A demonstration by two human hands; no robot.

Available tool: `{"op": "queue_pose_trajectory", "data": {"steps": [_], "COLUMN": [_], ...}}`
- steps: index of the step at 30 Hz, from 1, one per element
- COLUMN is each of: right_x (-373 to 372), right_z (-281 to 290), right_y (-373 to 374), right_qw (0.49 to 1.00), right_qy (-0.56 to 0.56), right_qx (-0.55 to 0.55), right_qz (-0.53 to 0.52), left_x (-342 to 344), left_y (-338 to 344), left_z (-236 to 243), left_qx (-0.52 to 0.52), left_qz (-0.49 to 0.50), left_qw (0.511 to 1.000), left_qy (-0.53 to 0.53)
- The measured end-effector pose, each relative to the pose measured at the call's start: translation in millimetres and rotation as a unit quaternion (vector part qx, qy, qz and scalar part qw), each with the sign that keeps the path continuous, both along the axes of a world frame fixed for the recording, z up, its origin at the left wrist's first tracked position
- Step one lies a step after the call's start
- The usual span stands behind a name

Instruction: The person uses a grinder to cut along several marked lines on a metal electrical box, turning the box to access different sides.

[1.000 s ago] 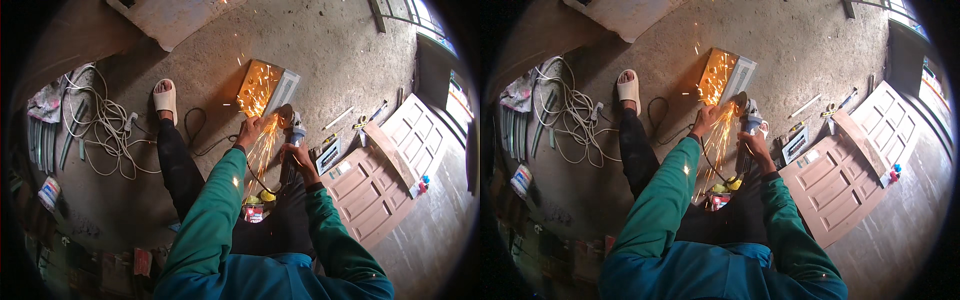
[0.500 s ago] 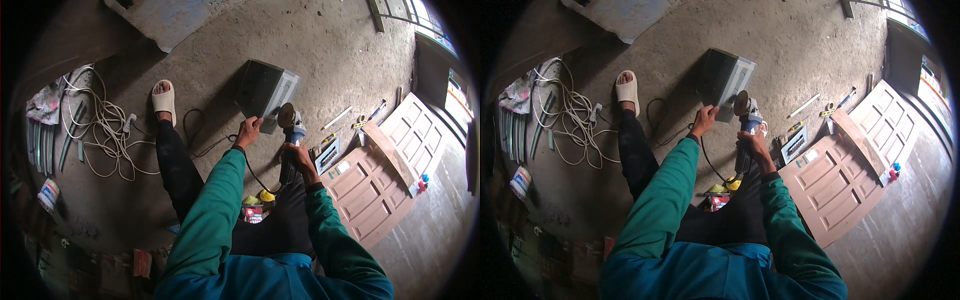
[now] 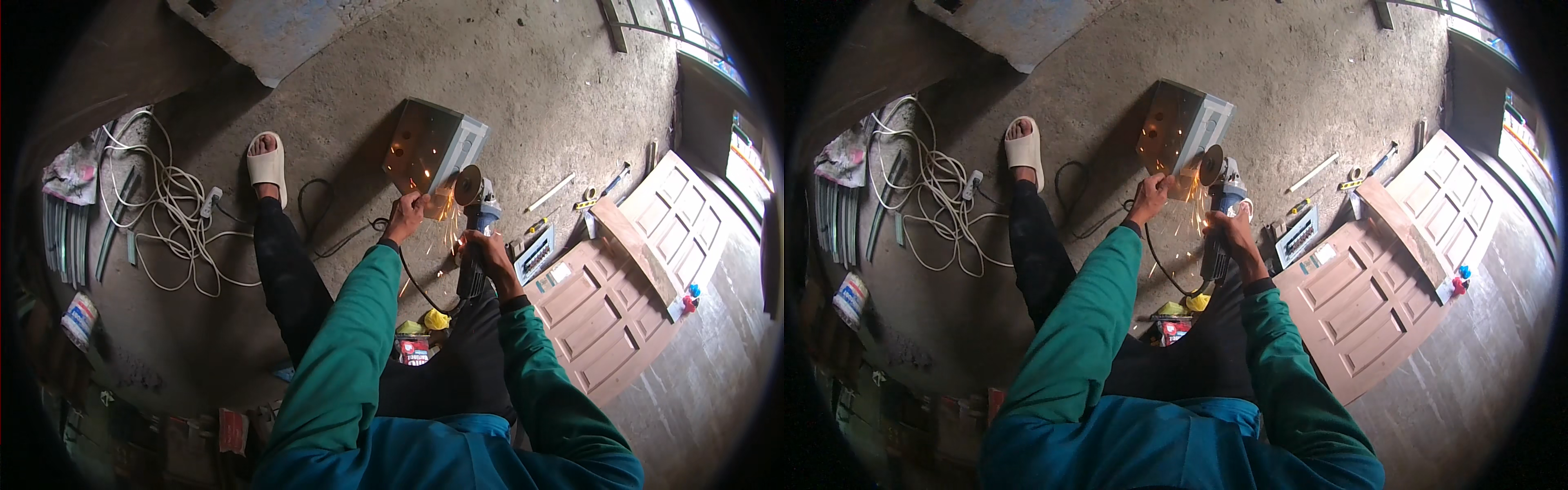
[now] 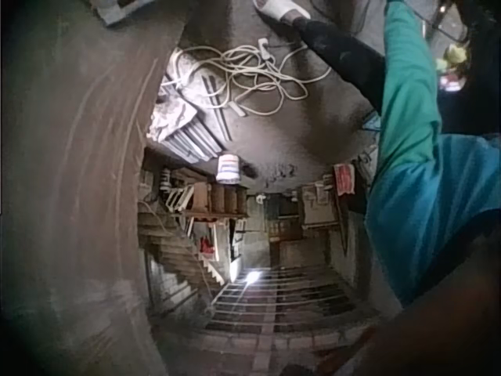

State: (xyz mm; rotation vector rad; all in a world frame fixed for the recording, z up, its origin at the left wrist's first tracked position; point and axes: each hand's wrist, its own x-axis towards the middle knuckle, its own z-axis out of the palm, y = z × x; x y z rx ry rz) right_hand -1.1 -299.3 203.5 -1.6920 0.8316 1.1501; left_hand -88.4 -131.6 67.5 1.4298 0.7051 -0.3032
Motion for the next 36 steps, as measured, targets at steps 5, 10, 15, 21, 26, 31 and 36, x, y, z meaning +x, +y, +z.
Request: {"op": "queue_pose_trajectory", "data": {"steps": [5, 10, 15, 21, 26, 31, 36], "right_x": [4.8, 9.8, 10.8, 10.2, 0.9, 2.5, 9.6], "right_z": [5.6, 9.6, 0.7, 2.8, 5.2, 8.7, 13.4], "right_y": [12.7, 14.2, 2.8, 2.4, 2.8, -6.8, 2.5], "right_qw": [1.0, 0.999, 0.998, 0.991, 0.998, 0.999, 0.999], "right_qy": [-0.001, 0.008, 0.013, -0.044, 0.0, -0.013, 0.01], "right_qx": [0.021, 0.034, 0.054, 0.032, -0.016, -0.008, -0.002], "right_qz": [0.001, -0.008, 0.017, 0.126, 0.056, 0.051, 0.032], "left_x": [-5.2, -1.6, -2.0, -4.9, -5.3, -2.5, -1.7], "left_y": [1.4, 3.1, 1.0, 1.7, 2.2, 1.3, 1.4], "left_z": [-3.5, -0.6, -3.6, -9.7, -5.7, -2.4, -2.6], "left_qx": [0.014, 0.02, 0.028, 0.022, 0.019, 0.02, 0.025], "left_qz": [0.035, -0.018, -0.002, -0.001, -0.005, 0.013, -0.006], "left_qw": [0.999, 0.999, 1.0, 1.0, 1.0, 1.0, 1.0], "left_qy": [-0.031, 0.023, 0.003, -0.001, 0.008, 0.0, 0.004]}}
